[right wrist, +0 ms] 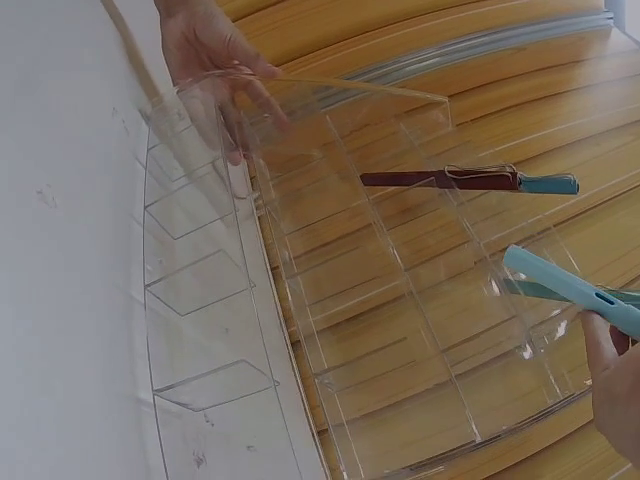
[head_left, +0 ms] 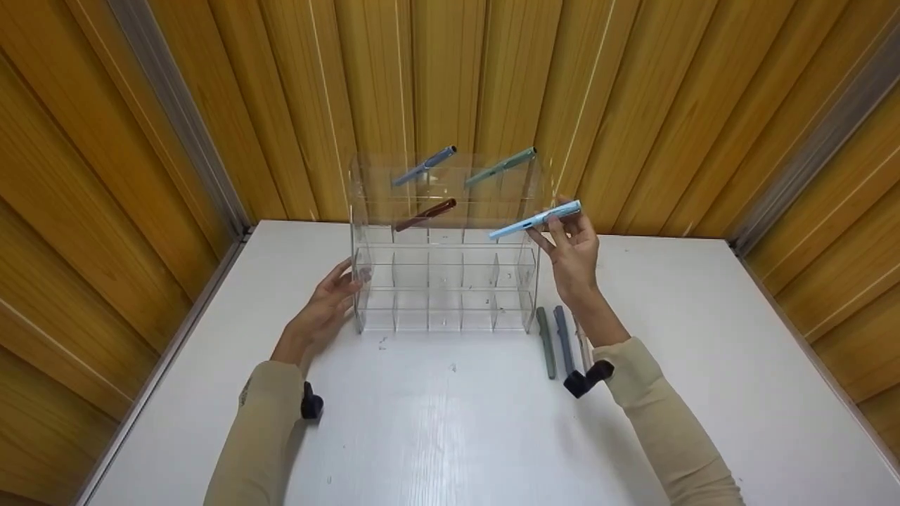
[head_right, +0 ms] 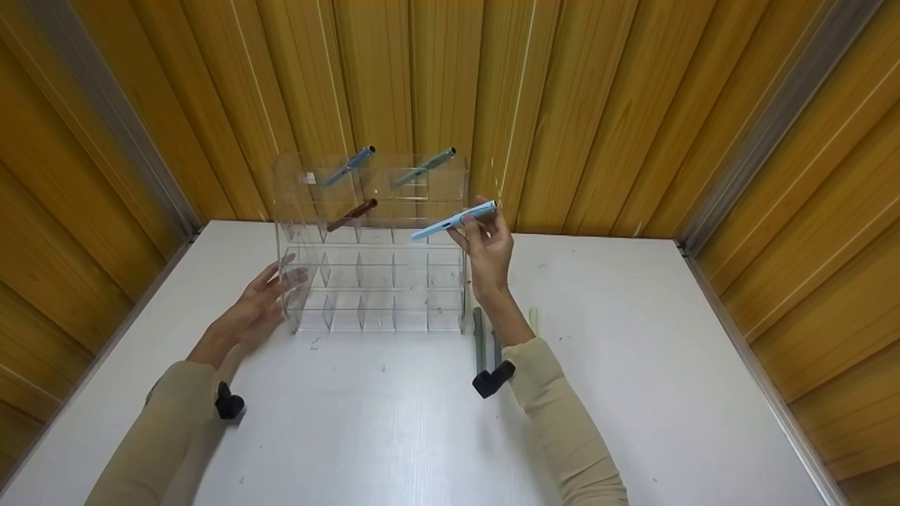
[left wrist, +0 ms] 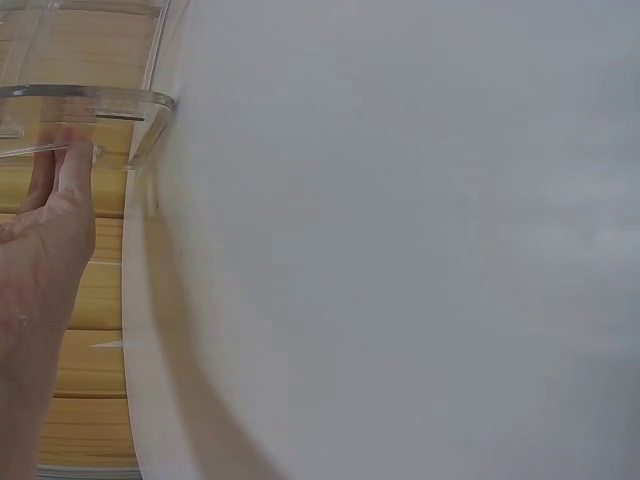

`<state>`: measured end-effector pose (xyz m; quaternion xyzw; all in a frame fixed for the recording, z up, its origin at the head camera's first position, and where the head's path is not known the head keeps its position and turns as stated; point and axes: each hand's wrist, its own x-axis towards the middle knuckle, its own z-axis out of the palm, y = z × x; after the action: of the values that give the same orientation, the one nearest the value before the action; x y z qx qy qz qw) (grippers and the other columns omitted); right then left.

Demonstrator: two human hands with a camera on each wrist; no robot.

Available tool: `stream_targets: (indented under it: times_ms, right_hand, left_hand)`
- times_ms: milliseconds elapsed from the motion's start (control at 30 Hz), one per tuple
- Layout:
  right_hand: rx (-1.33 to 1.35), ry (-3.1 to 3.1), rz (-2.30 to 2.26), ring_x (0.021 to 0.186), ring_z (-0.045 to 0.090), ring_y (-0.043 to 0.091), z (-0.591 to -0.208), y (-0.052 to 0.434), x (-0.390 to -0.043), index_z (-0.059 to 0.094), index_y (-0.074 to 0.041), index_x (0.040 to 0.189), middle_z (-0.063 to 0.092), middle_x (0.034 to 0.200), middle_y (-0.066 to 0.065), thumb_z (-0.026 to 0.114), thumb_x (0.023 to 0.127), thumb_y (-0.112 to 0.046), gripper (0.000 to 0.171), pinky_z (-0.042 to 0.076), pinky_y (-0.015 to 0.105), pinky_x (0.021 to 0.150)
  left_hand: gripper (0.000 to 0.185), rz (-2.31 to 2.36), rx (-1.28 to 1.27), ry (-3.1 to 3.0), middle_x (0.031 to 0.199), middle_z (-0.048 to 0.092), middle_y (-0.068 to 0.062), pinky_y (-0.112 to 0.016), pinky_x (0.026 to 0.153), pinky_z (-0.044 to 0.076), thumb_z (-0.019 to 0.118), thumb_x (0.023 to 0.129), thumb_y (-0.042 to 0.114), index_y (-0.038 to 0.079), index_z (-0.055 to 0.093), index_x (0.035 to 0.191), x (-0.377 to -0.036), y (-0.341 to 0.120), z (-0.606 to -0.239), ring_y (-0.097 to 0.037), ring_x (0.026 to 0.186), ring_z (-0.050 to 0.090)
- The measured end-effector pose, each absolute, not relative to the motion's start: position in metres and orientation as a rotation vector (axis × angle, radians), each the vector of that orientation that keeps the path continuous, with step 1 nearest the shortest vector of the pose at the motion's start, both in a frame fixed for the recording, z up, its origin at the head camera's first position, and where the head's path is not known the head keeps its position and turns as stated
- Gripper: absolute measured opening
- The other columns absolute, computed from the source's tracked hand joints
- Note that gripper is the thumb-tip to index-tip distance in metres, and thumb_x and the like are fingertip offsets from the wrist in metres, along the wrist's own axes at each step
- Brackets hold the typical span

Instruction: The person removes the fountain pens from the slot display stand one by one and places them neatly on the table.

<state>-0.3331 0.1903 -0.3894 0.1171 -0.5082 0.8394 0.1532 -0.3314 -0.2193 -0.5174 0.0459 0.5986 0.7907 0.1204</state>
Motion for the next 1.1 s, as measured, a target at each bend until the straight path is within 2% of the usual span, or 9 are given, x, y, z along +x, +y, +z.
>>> stream_targets:
  times_ms: [233, 400, 600, 833, 933, 1100]
  right_hand:
    - [0.313, -1.536, 2.405, 0.108, 0.066, 0.016, -0.391, 0.198, -0.326, 0.045, -0.003, 0.146, 0.058, 0.119, 0.009, 0.048, 0.107, 0.005, 0.039, 0.06, 0.037, 0.101]
    - [0.283, -1.62, 2.375, 0.12, 0.066, 0.022, -0.39, 0.205, -0.323, 0.041, -0.002, 0.149, 0.059, 0.121, 0.005, 0.048, 0.108, 0.003, 0.042, 0.056, 0.036, 0.106]
    - [0.285, -1.634, 2.365, 0.119, 0.067, 0.019, -0.389, 0.213, -0.322, 0.04, -0.005, 0.149, 0.059, 0.121, 0.004, 0.047, 0.108, 0.002, 0.043, 0.055, 0.037, 0.108]
    - [0.304, -1.707, 2.33, 0.117, 0.062, 0.013, -0.392, 0.227, -0.319, 0.034, -0.007, 0.156, 0.057, 0.124, 0.001, 0.047, 0.108, 0.001, 0.05, 0.055, 0.033, 0.107]
    - [0.292, -1.741, 2.314, 0.119, 0.06, 0.014, -0.392, 0.234, -0.318, 0.036, -0.011, 0.155, 0.056, 0.125, 0.0, 0.047, 0.109, 0.0, 0.049, 0.053, 0.04, 0.112]
    - [0.29, -1.776, 2.306, 0.123, 0.063, 0.019, -0.393, 0.245, -0.315, 0.039, -0.017, 0.155, 0.055, 0.125, 0.002, 0.048, 0.109, -0.002, 0.049, 0.049, 0.051, 0.115]
  left_hand:
    - [0.069, 2.327, 0.13, 1.723, 0.167, 0.03, -0.012, -0.054, 0.131, 0.02, 0.059, 0.108, 0.015, 0.023, 0.024, 0.167, -0.331, -0.22, -0.517, -0.036, 0.158, 0.028]
    - [0.068, 2.345, 0.058, 1.676, 0.166, 0.031, -0.007, -0.056, 0.132, 0.016, 0.062, 0.107, 0.017, 0.028, 0.029, 0.166, -0.331, -0.218, -0.516, -0.031, 0.158, 0.029]
    - [0.066, 2.364, 0.081, 1.656, 0.165, 0.032, -0.007, -0.055, 0.131, 0.018, 0.062, 0.107, 0.017, 0.027, 0.031, 0.165, -0.332, -0.216, -0.515, -0.03, 0.157, 0.03]
    - [0.069, 2.336, 0.132, 1.701, 0.168, 0.025, -0.012, -0.053, 0.133, 0.016, 0.06, 0.108, 0.017, 0.023, 0.025, 0.167, -0.333, -0.216, -0.515, -0.033, 0.159, 0.025]
    - [0.071, 2.331, 0.13, 1.704, 0.169, 0.025, -0.012, -0.052, 0.133, 0.015, 0.061, 0.107, 0.016, 0.021, 0.024, 0.168, -0.335, -0.216, -0.516, -0.033, 0.159, 0.025]
    - [0.073, 2.329, 0.124, 1.703, 0.169, 0.025, -0.012, -0.052, 0.133, 0.014, 0.061, 0.107, 0.016, 0.019, 0.021, 0.168, -0.334, -0.216, -0.515, -0.032, 0.159, 0.025]
